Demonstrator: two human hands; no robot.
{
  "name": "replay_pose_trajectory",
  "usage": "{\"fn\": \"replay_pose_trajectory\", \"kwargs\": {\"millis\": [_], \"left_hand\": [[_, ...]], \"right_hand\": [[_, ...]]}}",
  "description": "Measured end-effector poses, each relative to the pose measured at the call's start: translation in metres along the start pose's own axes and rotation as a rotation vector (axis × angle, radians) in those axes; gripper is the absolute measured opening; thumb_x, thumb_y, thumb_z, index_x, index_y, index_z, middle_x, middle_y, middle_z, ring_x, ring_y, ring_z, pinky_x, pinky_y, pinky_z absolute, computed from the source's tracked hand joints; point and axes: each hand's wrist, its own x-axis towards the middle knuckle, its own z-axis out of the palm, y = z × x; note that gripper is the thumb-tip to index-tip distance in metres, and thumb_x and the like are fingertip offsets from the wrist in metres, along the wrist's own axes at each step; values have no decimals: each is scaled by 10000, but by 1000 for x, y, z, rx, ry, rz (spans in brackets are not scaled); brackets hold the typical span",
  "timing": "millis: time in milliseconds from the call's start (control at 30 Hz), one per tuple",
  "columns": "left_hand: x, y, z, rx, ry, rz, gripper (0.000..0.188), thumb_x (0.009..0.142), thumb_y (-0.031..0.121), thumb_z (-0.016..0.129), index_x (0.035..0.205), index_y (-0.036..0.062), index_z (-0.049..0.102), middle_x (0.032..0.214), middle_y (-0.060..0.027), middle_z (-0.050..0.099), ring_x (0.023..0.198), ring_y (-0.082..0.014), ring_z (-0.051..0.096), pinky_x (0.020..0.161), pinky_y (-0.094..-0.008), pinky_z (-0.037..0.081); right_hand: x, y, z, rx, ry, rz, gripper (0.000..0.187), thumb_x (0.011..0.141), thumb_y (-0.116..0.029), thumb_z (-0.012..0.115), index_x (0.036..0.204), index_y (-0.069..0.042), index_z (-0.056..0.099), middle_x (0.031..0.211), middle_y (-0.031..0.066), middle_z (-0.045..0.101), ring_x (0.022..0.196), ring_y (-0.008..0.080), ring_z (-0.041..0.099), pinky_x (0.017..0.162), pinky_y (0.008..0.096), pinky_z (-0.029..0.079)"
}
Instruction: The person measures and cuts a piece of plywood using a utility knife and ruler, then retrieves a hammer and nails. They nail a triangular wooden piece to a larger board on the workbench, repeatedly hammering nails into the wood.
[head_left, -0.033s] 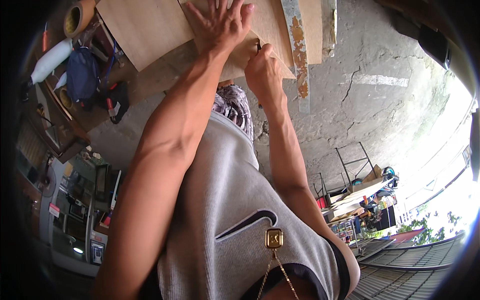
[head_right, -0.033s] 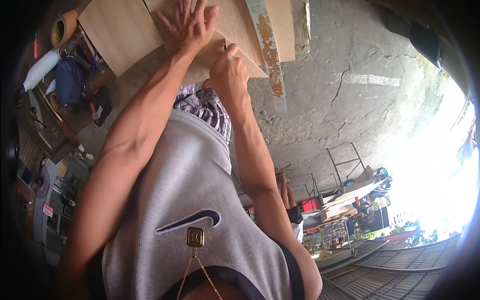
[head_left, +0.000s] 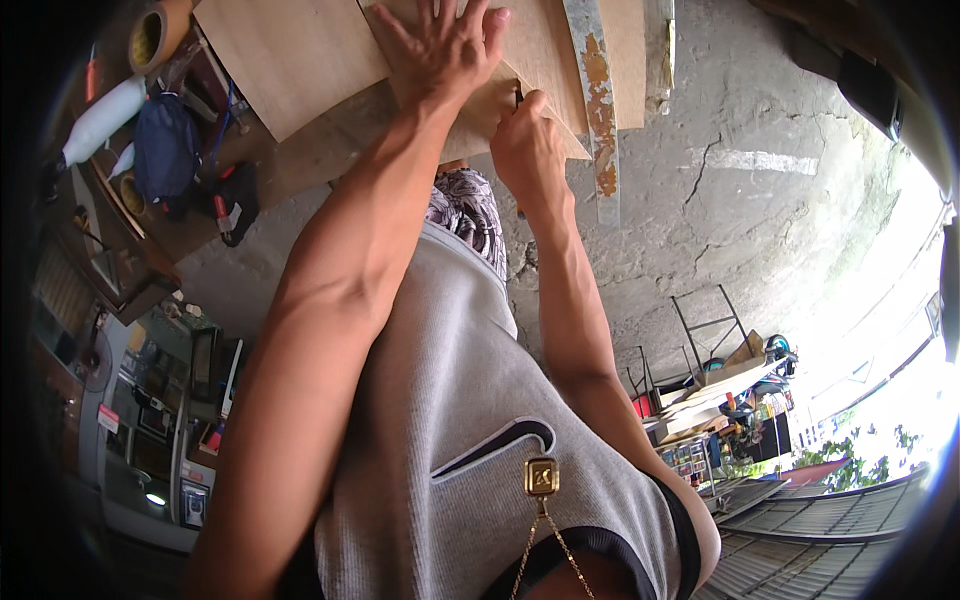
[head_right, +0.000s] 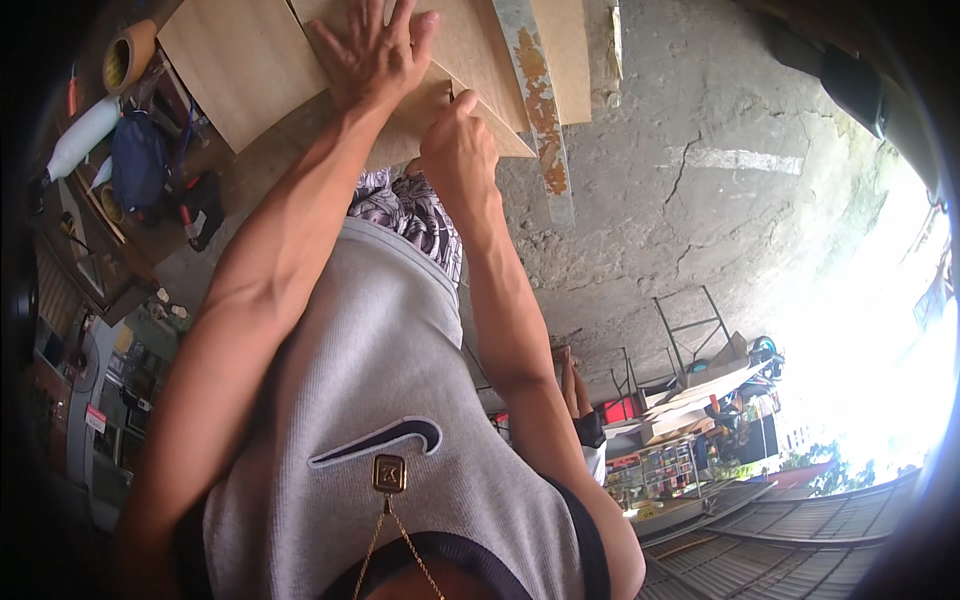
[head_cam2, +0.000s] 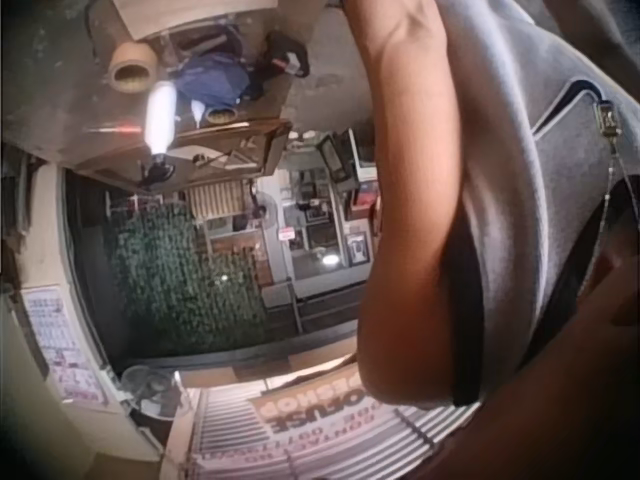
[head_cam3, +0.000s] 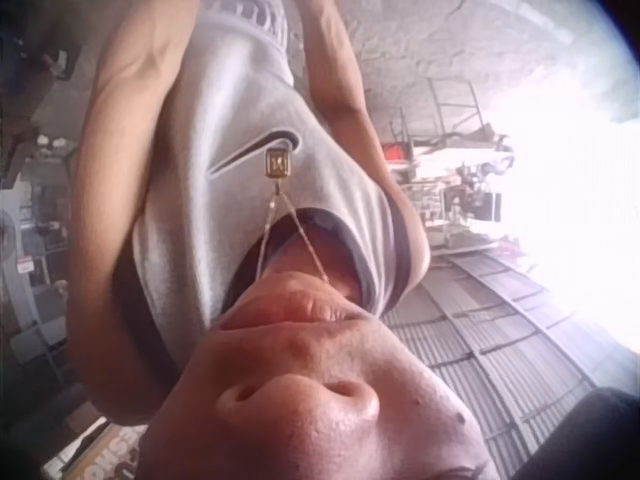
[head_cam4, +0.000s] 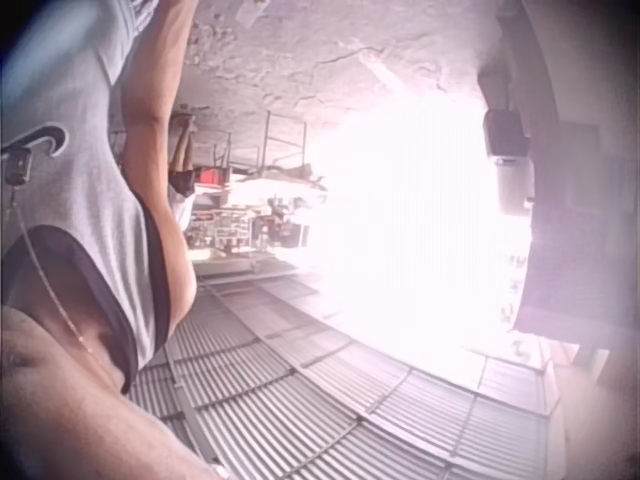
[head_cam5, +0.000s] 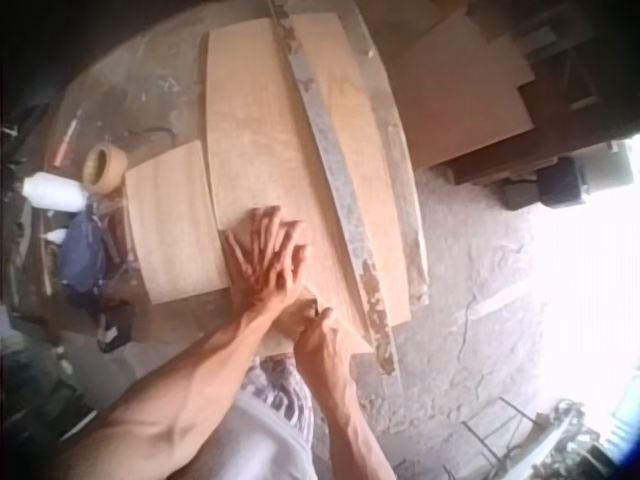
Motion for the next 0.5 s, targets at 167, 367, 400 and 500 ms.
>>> {"fn": "replay_pose_trajectory", "kwargs": {"millis": [167, 367, 400, 500], "left_hand": [[1, 2, -2, -8, -59, -15, 416, 942, 355, 561, 1327, 204, 512, 1525, -99, 364, 1467, -326, 253, 1102, -751, 82], [-3, -7, 16, -17, 62, 68, 424, 950, 355, 547, 1339, 195, 493, 1529, -132, 344, 1469, -358, 237, 1095, -761, 57], [-6, -7, 18, -12, 36, 57, 425, 951, 354, 547, 1341, 194, 490, 1529, -134, 342, 1470, -363, 232, 1094, -761, 56], [-6, -3, 13, 2, -13, 43, 428, 955, 354, 544, 1346, 192, 483, 1529, -139, 337, 1472, -374, 219, 1092, -763, 55]], "right_hand": [[-13, 12, 10, 2, 18, -22, 276, 963, -167, 501, 1006, 90, 410, 771, 382, 614, 784, 558, 622, 679, 588, 504], [-41, 29, 25, -49, -63, 109, 268, 959, -173, 491, 982, 79, 401, 725, 367, 616, 712, 532, 638, 627, 577, 513], [-47, 32, 27, -41, -63, 116, 240, 963, -155, 480, 989, 69, 398, 730, 370, 615, 715, 537, 635, 619, 579, 511], [-74, 90, 78, -90, -28, 59, 175, 972, -120, 462, 1009, 40, 404, 733, 344, 626, 701, 520, 637, 595, 552, 517]]}}
